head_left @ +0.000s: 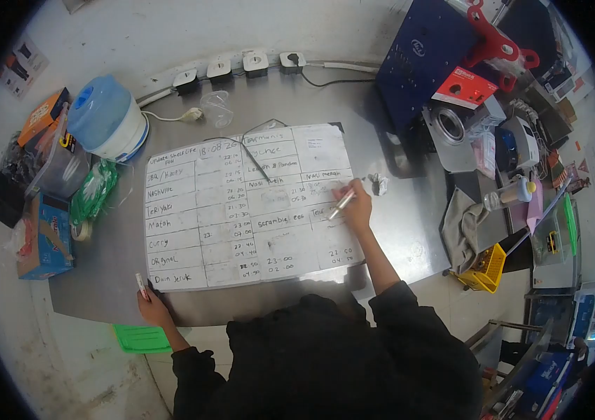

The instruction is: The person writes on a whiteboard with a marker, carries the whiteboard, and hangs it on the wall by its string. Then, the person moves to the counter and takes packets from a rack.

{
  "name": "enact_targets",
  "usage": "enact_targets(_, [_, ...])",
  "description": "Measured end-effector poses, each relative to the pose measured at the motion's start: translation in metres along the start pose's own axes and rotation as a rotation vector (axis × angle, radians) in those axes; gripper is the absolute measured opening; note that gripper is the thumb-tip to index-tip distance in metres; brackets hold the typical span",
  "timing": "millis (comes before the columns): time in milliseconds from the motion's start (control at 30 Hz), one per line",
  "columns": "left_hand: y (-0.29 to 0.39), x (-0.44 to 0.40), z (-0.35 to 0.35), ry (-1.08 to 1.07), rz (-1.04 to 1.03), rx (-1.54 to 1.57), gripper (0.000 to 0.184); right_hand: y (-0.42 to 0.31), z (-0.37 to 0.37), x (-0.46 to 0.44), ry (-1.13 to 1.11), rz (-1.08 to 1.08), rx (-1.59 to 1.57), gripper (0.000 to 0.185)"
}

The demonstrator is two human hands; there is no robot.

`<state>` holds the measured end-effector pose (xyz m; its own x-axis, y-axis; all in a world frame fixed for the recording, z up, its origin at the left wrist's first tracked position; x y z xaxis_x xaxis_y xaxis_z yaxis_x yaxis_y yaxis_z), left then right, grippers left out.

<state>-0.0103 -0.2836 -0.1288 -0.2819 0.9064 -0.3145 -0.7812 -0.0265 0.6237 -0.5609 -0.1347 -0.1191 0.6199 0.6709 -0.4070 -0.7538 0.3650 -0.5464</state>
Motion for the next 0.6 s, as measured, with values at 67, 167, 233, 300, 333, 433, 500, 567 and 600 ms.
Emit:
enact_targets(67, [-0.002, 0.0, 0.0, 0.004, -0.006, -0.001, 0.03, 0.022, -0.006, 0.001, 0.109, -0.266, -0.258, 0.016])
enact_targets(167, [-0.002, 0.0, 0.001, 0.014, -0.012, -0.018, 0.03, 0.026, 0.006, -0.002, 0.222, -0.36, -0.807, 0.025])
enact_targets(233, [-0.003, -0.001, 0.0, 0.02, -0.024, -0.045, 0.029, 0.009, 0.018, -0.014, 0.279, -0.47, -0.826, 0.027])
enact_targets(300, [-0.005, -0.001, -0.001, 0.014, -0.01, -0.025, 0.028, 0.029, 0.007, -0.014, 0.334, -0.689, -0.914, 0.027])
enact_targets(333, [-0.006, -0.001, -0.002, 0.004, 0.0, -0.006, 0.028, 0.037, 0.001, -0.016, 0.333, -0.688, -0.914, 0.027])
enact_targets(433, [-0.001, -0.001, 0.0, 0.016, -0.032, -0.04, 0.027, 0.05, -0.008, -0.021, 0.344, -0.609, -0.89, 0.024])
enact_targets(500, [-0.001, -0.001, -0.001, 0.015, -0.027, -0.018, 0.027, 0.045, -0.005, -0.025, 0.231, -0.578, -0.606, 0.02])
enact_targets(567, [0.0, -0.001, 0.0, 0.016, -0.02, 0.003, 0.027, 0.042, -0.006, -0.027, 0.232, -0.513, -0.594, 0.02])
enact_targets(600, [0.001, -0.001, 0.0, 0.009, -0.002, 0.0, 0.028, 0.039, -0.006, -0.029, 0.234, -0.448, -0.582, 0.021])
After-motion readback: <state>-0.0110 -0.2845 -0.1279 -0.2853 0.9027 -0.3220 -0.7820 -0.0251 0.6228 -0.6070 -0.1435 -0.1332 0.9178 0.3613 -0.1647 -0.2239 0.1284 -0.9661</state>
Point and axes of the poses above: each hand's wrist, its own x-axis away from the middle knuckle, its own z-axis out of the back of the hand, y = z × x, the point moved 3 cm from there along -x, towards the middle knuckle, and after that the axes turned 8 degrees about x, right-handed, at the moved point
